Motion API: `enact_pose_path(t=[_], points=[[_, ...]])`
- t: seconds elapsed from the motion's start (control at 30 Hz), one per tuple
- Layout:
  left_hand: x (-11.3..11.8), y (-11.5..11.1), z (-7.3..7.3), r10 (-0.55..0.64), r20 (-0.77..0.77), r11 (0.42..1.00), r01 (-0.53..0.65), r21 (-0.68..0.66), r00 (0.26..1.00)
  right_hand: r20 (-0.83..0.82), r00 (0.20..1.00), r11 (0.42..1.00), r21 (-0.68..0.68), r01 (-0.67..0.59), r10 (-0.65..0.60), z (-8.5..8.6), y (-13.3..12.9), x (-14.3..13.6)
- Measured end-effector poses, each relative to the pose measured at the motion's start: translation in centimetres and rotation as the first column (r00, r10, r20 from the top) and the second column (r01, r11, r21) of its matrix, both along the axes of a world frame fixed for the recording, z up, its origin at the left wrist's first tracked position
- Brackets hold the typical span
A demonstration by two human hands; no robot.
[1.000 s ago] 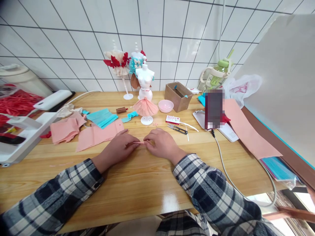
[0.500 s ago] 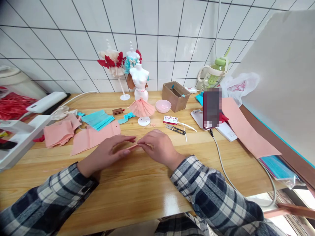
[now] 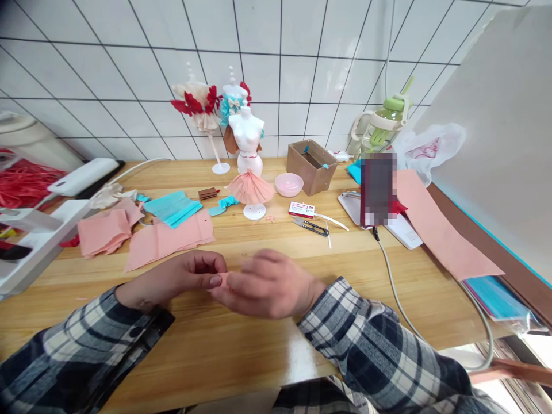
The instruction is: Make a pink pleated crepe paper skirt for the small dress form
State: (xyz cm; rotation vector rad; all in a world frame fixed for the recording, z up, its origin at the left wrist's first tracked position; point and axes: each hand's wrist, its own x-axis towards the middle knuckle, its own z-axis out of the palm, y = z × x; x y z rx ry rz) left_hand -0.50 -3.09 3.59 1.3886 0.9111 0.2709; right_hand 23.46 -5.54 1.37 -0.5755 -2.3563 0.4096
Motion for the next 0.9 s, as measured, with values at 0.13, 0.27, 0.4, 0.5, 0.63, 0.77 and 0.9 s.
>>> enact_pose_path(t=[0.13, 0.27, 0.4, 0.5, 0.63, 0.77, 0.9], points=[[0.2, 0.1, -0.1, 0.041, -0.094, 0.975, -0.019, 0.221, 0.995, -0.207, 0.96, 0.895, -0.438, 0.083, -0.19, 0.2, 0.7, -1.0], [0.3, 0.1, -0.4, 0.073, -0.18, 0.942, -0.008, 0.337, 0.981, -0.068, 0.956, 0.683, -0.715, 0.152, -0.285, -0.1, 1.1, -1.9], [0.5, -0.4, -0.8, 0.069, -0.192, 0.913, 0.016, 0.407, 0.979, -0.013, 0.931, 0.753, -0.592, 0.287, -0.365, -0.6, 1.0, -2.2], [1.0, -0.8, -1.1, 0.064, -0.206, 0.86, 0.05, 0.508, 0.976, -0.046, 0.948, 0.884, -0.378, 0.275, -0.315, -0.8, 0.7, -2.2], [1.3, -0.9, -1.0, 0.075, -0.318, 0.832, 0.116, 0.542, 0.945, -0.027, 0.971, 0.95, -0.217, 0.225, -0.236, -0.2, 0.8, -1.4], [0.5, -0.7, -0.7, 0.177, -0.275, 0.944, -0.084, 0.32, 0.945, 0.219, 0.828, 0.836, -0.083, 0.543, -0.516, 0.5, 3.0, 1.5], [-0.4, -0.4, -1.0, 0.273, -0.166, 0.954, -0.244, 0.176, 0.948, 0.555, 0.456, 0.623, 0.151, 0.767, -0.696, -0.1, 5.6, 4.9]])
